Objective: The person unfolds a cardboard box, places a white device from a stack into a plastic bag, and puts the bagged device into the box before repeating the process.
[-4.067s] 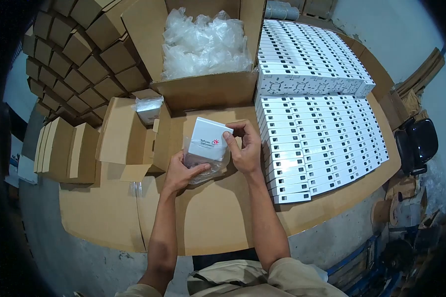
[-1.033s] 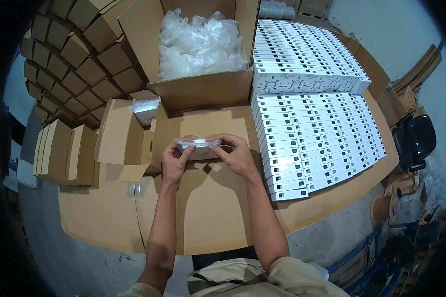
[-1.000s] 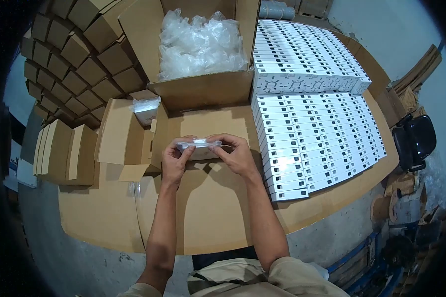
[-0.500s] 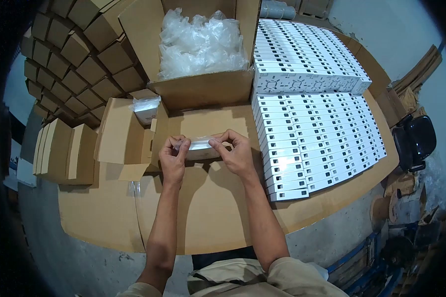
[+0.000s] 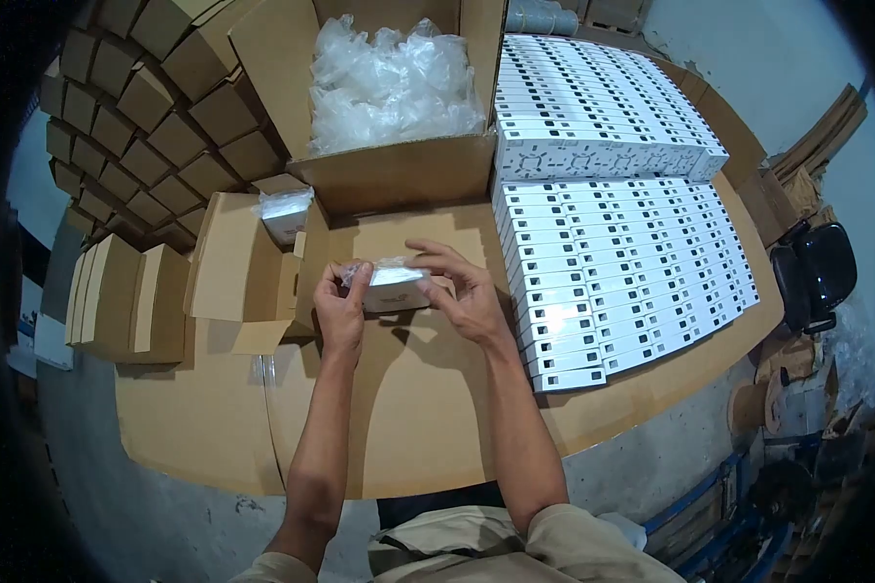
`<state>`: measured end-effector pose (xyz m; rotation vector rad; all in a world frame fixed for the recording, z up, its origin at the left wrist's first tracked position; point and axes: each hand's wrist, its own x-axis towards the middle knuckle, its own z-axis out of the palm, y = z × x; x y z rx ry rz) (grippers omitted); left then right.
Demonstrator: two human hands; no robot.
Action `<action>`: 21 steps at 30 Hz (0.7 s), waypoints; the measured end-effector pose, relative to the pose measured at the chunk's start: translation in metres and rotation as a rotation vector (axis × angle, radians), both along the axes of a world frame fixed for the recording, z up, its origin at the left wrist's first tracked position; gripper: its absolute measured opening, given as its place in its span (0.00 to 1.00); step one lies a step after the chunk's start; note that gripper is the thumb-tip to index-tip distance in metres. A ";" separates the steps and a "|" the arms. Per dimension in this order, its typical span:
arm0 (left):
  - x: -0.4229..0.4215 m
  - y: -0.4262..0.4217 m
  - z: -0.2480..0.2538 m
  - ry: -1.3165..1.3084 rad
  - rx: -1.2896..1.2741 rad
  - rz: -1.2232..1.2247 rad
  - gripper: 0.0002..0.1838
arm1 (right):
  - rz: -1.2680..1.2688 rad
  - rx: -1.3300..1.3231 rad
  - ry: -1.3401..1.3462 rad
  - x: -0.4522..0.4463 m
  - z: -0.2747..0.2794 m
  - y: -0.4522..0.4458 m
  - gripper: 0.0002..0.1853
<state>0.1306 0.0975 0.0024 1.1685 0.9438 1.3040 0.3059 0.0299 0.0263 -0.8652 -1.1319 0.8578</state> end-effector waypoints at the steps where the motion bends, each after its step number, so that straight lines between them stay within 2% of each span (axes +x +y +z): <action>1: -0.001 0.001 -0.001 0.006 0.003 -0.002 0.12 | 0.004 -0.024 -0.117 0.002 -0.004 -0.001 0.15; 4: 0.000 0.001 -0.002 -0.013 0.000 -0.005 0.12 | 0.021 -0.169 -0.385 0.003 -0.005 -0.005 0.14; 13: -0.002 -0.001 -0.002 -0.001 -0.005 -0.019 0.12 | -0.083 -0.182 -0.413 -0.003 -0.010 0.001 0.17; 16: -0.002 -0.002 -0.001 -0.003 0.018 -0.022 0.11 | -0.076 -0.177 -0.337 -0.006 -0.006 0.000 0.18; 21: -0.005 -0.001 -0.005 0.000 -0.006 -0.061 0.12 | -0.047 -0.238 -0.307 -0.004 -0.006 0.001 0.15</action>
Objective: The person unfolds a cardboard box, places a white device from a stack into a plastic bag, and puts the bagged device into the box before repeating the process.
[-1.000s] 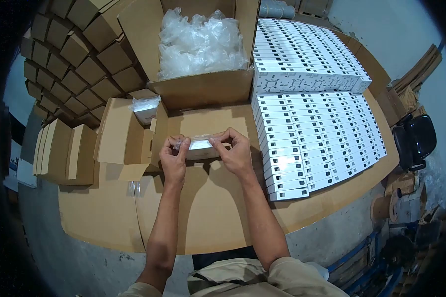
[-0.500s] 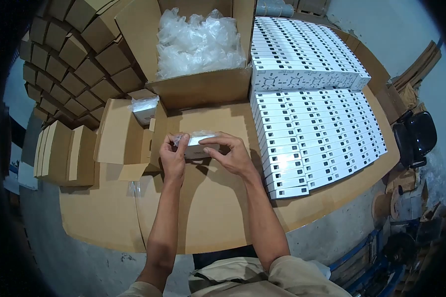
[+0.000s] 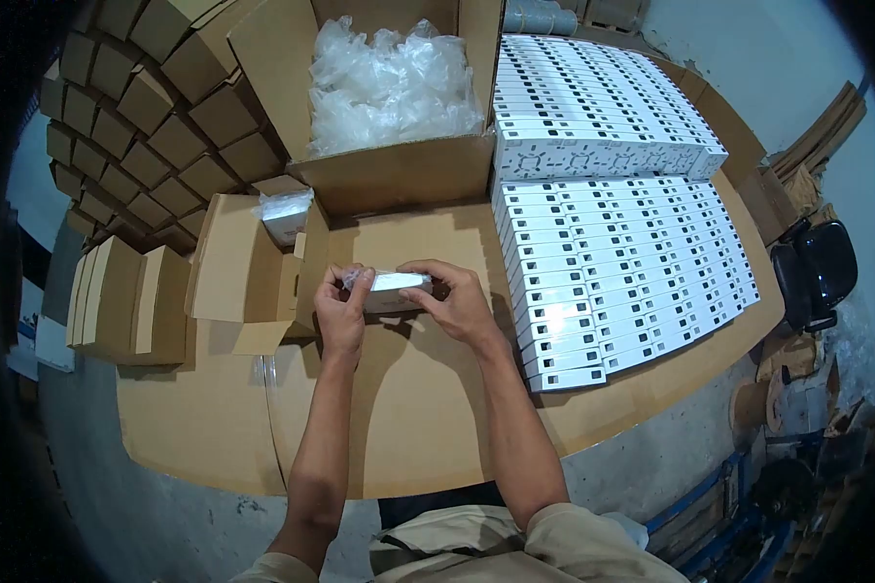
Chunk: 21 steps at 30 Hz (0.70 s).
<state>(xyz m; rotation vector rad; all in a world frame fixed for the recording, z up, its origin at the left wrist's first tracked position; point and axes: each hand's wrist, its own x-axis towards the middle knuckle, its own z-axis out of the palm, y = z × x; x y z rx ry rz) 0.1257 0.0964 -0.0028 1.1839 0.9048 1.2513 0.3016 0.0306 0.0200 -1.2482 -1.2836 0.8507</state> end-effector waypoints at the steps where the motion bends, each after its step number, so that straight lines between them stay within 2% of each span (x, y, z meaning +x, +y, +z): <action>1: 0.000 0.000 0.000 0.002 -0.001 0.002 0.11 | 0.004 -0.004 0.026 0.000 -0.001 0.000 0.15; 5: -0.001 0.003 -0.007 0.011 0.001 -0.011 0.10 | 0.015 -0.043 -0.038 0.003 0.002 -0.001 0.14; 8: 0.006 -0.006 0.001 -0.013 0.140 0.098 0.14 | 0.005 -0.018 -0.052 0.003 0.002 -0.001 0.14; 11: 0.016 -0.020 0.012 0.228 0.559 0.364 0.20 | -0.026 0.029 -0.053 0.002 0.001 0.001 0.14; 14: 0.012 -0.031 0.017 0.523 0.960 0.429 0.19 | -0.039 0.071 -0.070 0.002 -0.001 0.002 0.13; 17: 0.005 -0.039 0.020 0.764 1.054 0.210 0.16 | -0.033 0.044 -0.020 0.002 -0.001 0.001 0.13; 21: 0.012 -0.036 0.020 0.769 0.977 0.204 0.13 | -0.015 0.052 -0.010 0.003 0.003 0.000 0.13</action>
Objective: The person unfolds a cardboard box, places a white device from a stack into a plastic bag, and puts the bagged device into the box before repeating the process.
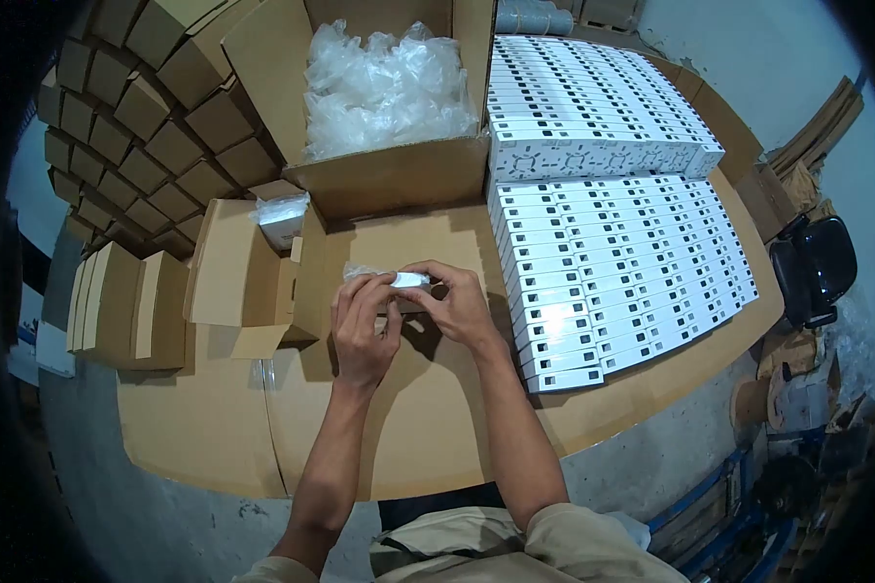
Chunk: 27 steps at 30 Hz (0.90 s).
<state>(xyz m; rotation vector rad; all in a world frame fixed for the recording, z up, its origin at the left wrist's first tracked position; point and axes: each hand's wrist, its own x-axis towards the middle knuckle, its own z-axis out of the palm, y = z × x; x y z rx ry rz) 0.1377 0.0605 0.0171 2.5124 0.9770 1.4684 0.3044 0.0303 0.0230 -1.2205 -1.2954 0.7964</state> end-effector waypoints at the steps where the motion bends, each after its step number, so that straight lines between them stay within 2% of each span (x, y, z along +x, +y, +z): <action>1: -0.001 0.002 0.000 -0.009 -0.001 -0.005 0.13 | 0.007 -0.004 0.010 0.000 0.002 -0.001 0.13; 8: -0.010 0.015 0.004 -0.048 -0.070 -0.091 0.13 | 0.032 -0.030 0.007 0.003 0.004 -0.003 0.12; 11: -0.013 0.015 0.006 -0.109 -0.233 -0.156 0.13 | 0.040 -0.039 -0.015 0.005 0.006 -0.004 0.13; 13: -0.015 0.015 0.006 -0.205 -0.456 -0.208 0.13 | 0.030 -0.041 -0.084 0.007 0.006 -0.004 0.15; 16: -0.019 0.022 -0.001 -0.325 -0.647 -0.325 0.15 | -0.054 0.147 -0.202 0.004 0.004 -0.002 0.16; 17: -0.020 0.025 -0.005 -0.360 -0.688 -0.372 0.16 | -0.034 0.113 -0.133 0.004 0.004 -0.003 0.16; 19: -0.020 0.030 -0.013 -0.401 -0.742 -0.416 0.17 | 0.008 0.045 0.001 0.002 0.006 -0.005 0.16; 23: -0.021 0.032 -0.014 -0.423 -0.824 -0.444 0.20 | -0.006 0.077 -0.117 0.006 0.001 -0.005 0.16; 27: -0.020 0.032 -0.018 -0.425 -0.788 -0.401 0.22 | -0.018 0.072 -0.185 0.008 0.002 -0.004 0.15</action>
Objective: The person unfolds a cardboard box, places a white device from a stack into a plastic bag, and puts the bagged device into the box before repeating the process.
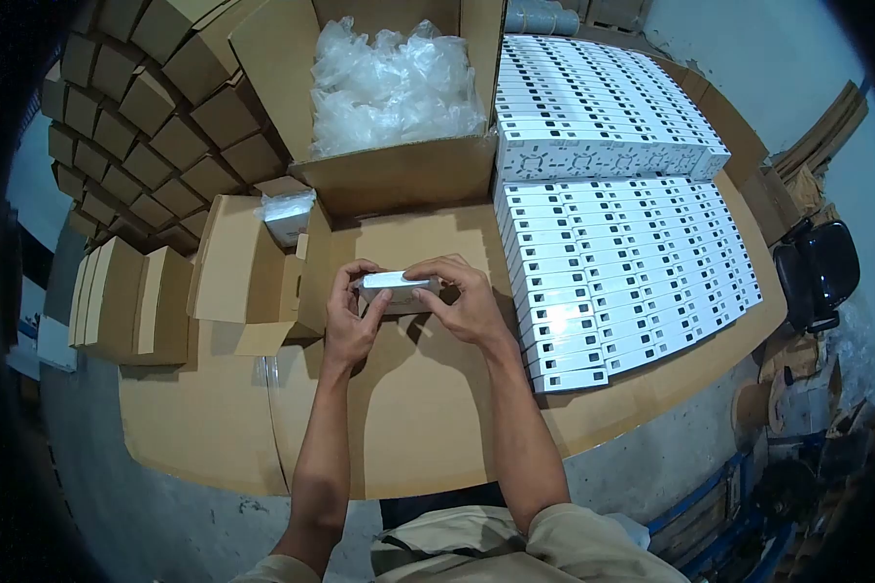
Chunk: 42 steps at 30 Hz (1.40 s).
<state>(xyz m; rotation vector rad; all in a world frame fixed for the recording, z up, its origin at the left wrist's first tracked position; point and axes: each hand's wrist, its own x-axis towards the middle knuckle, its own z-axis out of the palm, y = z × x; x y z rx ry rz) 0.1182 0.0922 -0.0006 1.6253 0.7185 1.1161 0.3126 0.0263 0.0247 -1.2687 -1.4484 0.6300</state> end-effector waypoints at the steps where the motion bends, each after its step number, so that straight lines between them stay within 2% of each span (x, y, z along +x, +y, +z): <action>1: 0.001 -0.001 0.001 -0.006 -0.004 0.016 0.22 | -0.005 -0.006 -0.015 0.000 0.002 0.000 0.15; 5: 0.003 -0.009 0.004 -0.046 -0.160 0.030 0.28 | -0.044 -0.002 -0.024 -0.003 0.005 -0.001 0.13; 8: 0.000 -0.020 0.008 0.076 -0.234 0.069 0.38 | -0.069 -0.041 0.057 -0.005 0.005 -0.001 0.13; 10: 0.000 -0.030 -0.004 0.230 -0.034 0.209 0.43 | -0.095 0.031 0.060 -0.005 -0.004 0.003 0.13; 12: -0.004 -0.041 -0.009 0.296 0.103 0.299 0.49 | -0.126 -0.020 0.178 -0.005 -0.009 0.005 0.12; 13: -0.009 -0.050 -0.008 0.355 0.127 0.306 0.49 | -0.141 -0.049 0.238 -0.004 -0.012 0.006 0.12; 14: -0.015 -0.060 -0.005 0.415 0.150 0.316 0.48 | -0.141 0.031 0.236 -0.003 -0.017 0.010 0.12; 17: -0.032 -0.087 0.001 0.624 0.229 0.265 0.43 | -0.149 -0.004 0.478 -0.011 -0.012 0.019 0.12; 21: -0.047 -0.113 0.013 0.915 0.316 0.130 0.36 | -0.106 0.125 0.397 -0.026 0.003 0.046 0.13; 26: -0.061 -0.144 0.019 1.037 0.283 0.071 0.37 | 0.003 0.268 0.374 -0.051 0.035 0.093 0.14; 29: -0.065 -0.151 0.021 1.083 0.273 0.061 0.37 | 0.055 0.325 0.258 -0.061 0.041 0.122 0.15; 33: -0.067 -0.152 0.019 1.076 0.265 0.064 0.37 | 0.144 0.260 0.290 -0.087 0.056 0.142 0.13; 37: -0.068 -0.151 0.017 1.058 0.259 0.076 0.37 | 0.156 0.323 -0.052 -0.086 0.055 0.155 0.15; 40: -0.068 -0.150 0.017 1.053 0.250 0.078 0.37 | 0.213 0.329 -0.110 -0.084 0.055 0.160 0.15; 42: -0.069 -0.149 0.018 1.053 0.258 0.077 0.38 | 0.225 0.289 -0.253 -0.083 0.062 0.163 0.15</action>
